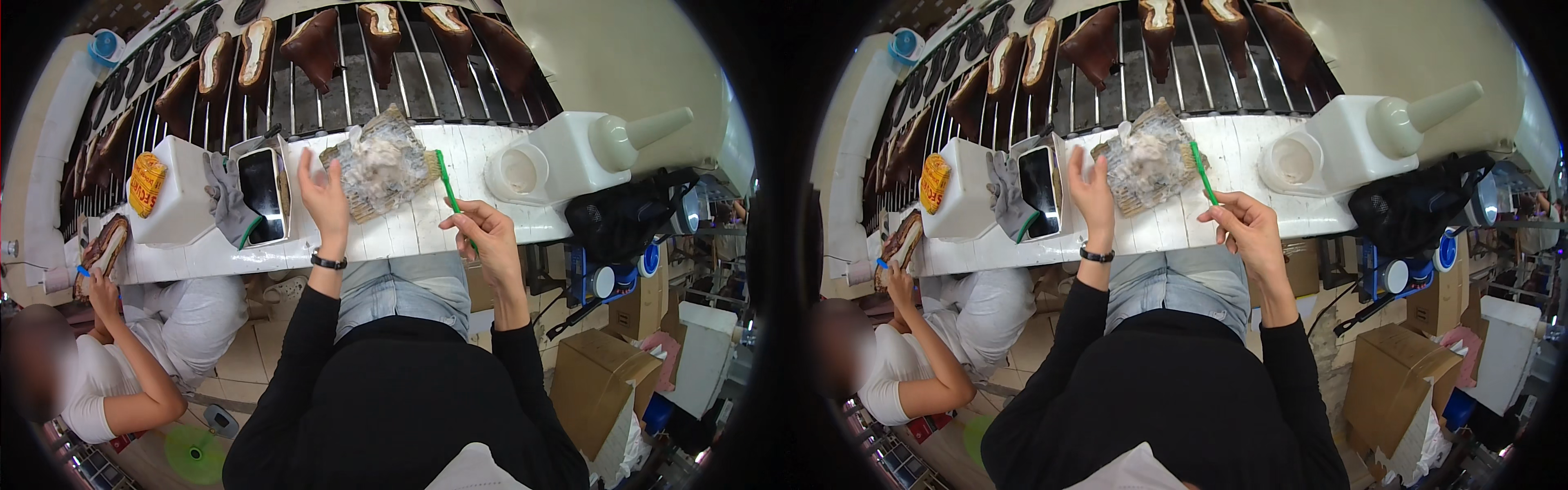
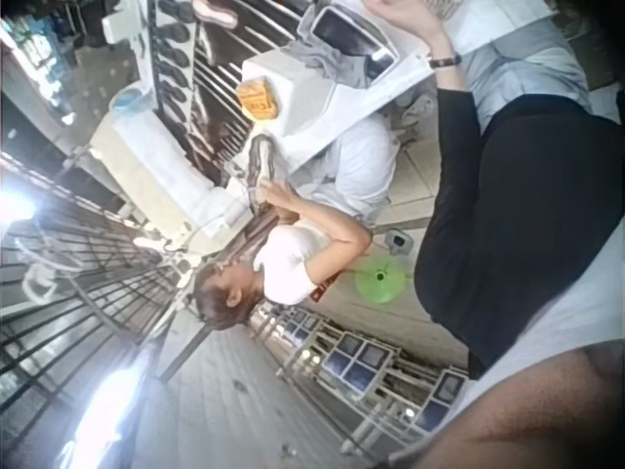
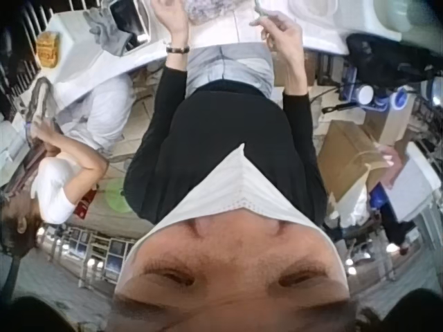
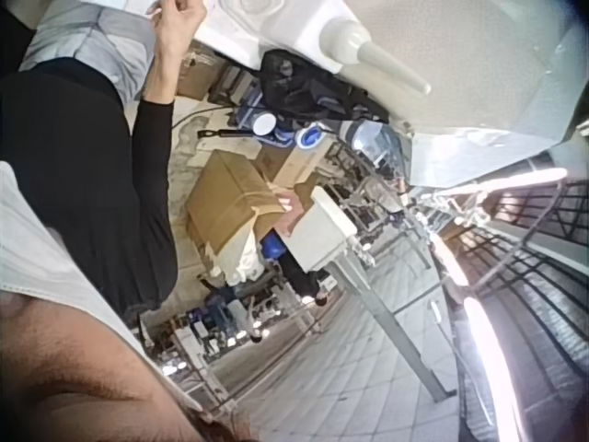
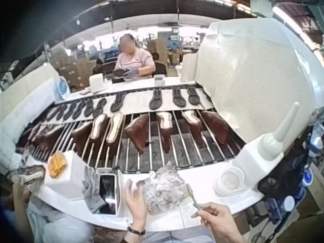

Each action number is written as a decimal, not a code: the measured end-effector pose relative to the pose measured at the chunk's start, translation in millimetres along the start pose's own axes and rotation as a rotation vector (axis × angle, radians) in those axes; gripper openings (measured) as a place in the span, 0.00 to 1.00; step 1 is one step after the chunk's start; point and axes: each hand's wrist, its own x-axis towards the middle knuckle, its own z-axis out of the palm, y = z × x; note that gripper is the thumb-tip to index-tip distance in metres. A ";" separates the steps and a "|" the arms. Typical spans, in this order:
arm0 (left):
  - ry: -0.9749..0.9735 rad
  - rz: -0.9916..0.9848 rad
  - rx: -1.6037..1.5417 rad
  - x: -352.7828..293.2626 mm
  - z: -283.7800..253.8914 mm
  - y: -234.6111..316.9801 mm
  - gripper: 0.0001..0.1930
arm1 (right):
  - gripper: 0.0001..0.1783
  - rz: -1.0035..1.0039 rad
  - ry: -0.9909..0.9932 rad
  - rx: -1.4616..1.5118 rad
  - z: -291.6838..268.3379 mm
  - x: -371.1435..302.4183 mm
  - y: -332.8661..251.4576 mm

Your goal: Applying glue or cleaning solvent to the edges and soles of leather boots on an assembly line.

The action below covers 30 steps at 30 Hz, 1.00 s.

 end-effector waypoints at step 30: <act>-0.310 0.337 0.409 -52.2 26.3 118.3 0.06 | 0.07 -0.418 0.181 -0.015 60.8 0.5 -0.9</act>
